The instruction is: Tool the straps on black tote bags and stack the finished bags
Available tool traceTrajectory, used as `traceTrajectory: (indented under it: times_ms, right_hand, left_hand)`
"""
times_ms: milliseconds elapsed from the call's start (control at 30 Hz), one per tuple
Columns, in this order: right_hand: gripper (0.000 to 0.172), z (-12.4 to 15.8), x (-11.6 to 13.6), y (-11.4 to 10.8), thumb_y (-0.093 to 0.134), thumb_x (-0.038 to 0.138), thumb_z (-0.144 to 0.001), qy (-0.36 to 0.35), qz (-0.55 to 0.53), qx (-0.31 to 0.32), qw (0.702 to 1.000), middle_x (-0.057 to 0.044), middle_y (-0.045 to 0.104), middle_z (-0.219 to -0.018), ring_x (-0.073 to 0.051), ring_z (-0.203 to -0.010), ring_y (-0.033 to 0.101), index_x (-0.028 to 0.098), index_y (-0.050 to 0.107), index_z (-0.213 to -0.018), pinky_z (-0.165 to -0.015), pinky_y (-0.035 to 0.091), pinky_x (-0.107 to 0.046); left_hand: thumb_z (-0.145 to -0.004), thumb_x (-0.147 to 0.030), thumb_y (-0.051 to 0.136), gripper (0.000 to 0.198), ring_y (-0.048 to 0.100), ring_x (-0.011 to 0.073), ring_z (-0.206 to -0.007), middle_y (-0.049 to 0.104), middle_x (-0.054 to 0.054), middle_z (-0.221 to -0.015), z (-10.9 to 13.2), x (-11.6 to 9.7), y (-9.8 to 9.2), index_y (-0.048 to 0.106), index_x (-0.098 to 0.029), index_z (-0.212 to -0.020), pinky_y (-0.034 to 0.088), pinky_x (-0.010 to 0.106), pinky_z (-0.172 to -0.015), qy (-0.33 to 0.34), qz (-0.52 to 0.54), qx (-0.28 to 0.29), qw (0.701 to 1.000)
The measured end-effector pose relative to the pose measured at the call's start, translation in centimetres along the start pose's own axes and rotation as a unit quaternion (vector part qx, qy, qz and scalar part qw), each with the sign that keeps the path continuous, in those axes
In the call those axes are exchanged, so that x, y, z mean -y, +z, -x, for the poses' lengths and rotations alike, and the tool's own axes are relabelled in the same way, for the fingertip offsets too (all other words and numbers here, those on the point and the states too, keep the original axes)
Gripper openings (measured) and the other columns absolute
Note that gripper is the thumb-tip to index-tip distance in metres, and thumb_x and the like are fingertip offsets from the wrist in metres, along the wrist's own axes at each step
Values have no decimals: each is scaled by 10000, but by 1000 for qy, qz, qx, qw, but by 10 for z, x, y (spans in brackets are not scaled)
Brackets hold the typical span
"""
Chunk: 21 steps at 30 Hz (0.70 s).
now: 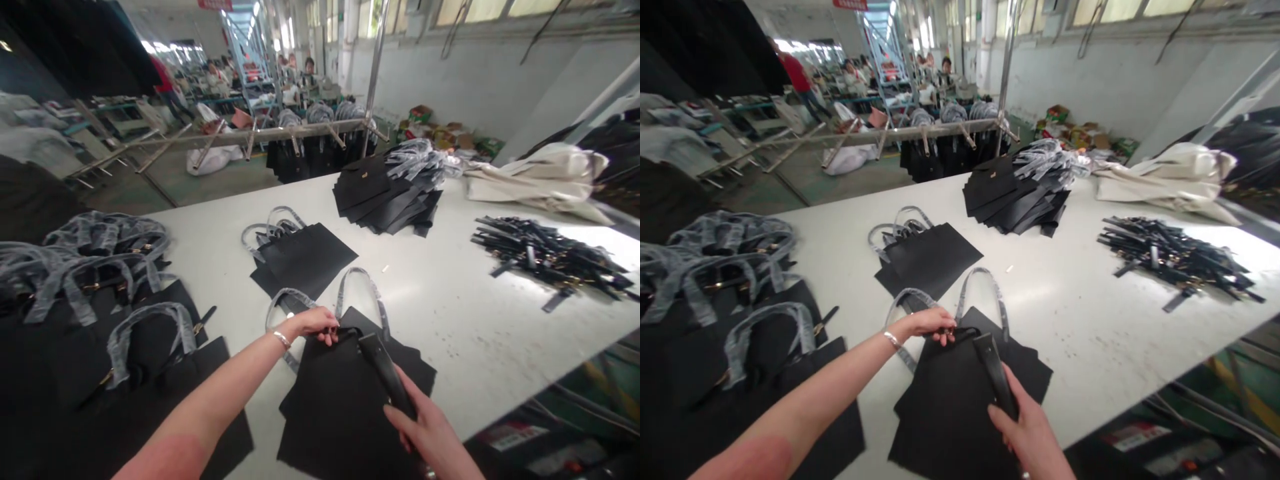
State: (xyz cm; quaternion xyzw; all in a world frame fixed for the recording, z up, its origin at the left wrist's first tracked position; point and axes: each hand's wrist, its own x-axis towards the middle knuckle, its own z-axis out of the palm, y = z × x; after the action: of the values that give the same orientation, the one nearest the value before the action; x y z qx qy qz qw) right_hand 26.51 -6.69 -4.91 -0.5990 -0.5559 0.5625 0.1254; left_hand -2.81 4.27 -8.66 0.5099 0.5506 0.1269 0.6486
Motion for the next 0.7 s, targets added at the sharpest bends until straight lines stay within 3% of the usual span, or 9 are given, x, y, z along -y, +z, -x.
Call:
traceTrajectory:
  times_ms: [100, 267, 467, 600, 700]
  right_hand:
    - [834, 2, 11, 9, 598, 409, -787, 14, -38, 56, 998, 77, 539, -510, -141, -448, 529, 225, 243, -1519, -449, 444, -241]
    - [827, 4, 24, 13, 632, 428, -796, 28, -94, 116, 988, 65, 559, -510, -127, -433, 519, 212, 266, -1506, -428, 402, -216]
    - [857, 5, 29, 13, 680, 458, -778, 47, -137, 82, 986, 57, 567, -518, -138, -454, 532, 221, 282, -1499, -457, 449, -239]
    - [833, 8, 27, 13, 673, 466, -790, 64, -132, 96, 985, 58, 561, -502, -136, -438, 520, 221, 290, -1488, -442, 427, -232]
    - [815, 9, 30, 11, 666, 472, -794, 46, -130, 57, 989, 52, 572, -499, -132, -443, 519, 217, 304, -1479, -459, 435, -234]
  left_hand:
    - [-889, -302, 470, 260, 642, 107, -578, 729, 129, -871, 14, 23, 25, 622, -99, -833, 374, 174, -443, 23, 108, 6, 994]
    - [-865, -349, 555, 286, 620, 98, -546, 706, 98, -859, 18, 49, 57, 627, -115, -1012, 333, 169, -409, 57, 229, -20, 972]
    - [-866, -390, 605, 350, 622, 100, -533, 704, 125, -918, 17, 65, 73, 606, -130, -1099, 294, 163, -403, 70, 306, -35, 949]
    - [-846, -349, 635, 295, 610, 95, -502, 691, 101, -877, 20, 67, 81, 609, -133, -1045, 294, 154, -401, 72, 341, -38, 936]
    - [-848, -303, 625, 257, 599, 87, -519, 693, 109, -893, 24, 63, 85, 594, -138, -1042, 273, 140, -390, 63, 387, -38, 919]
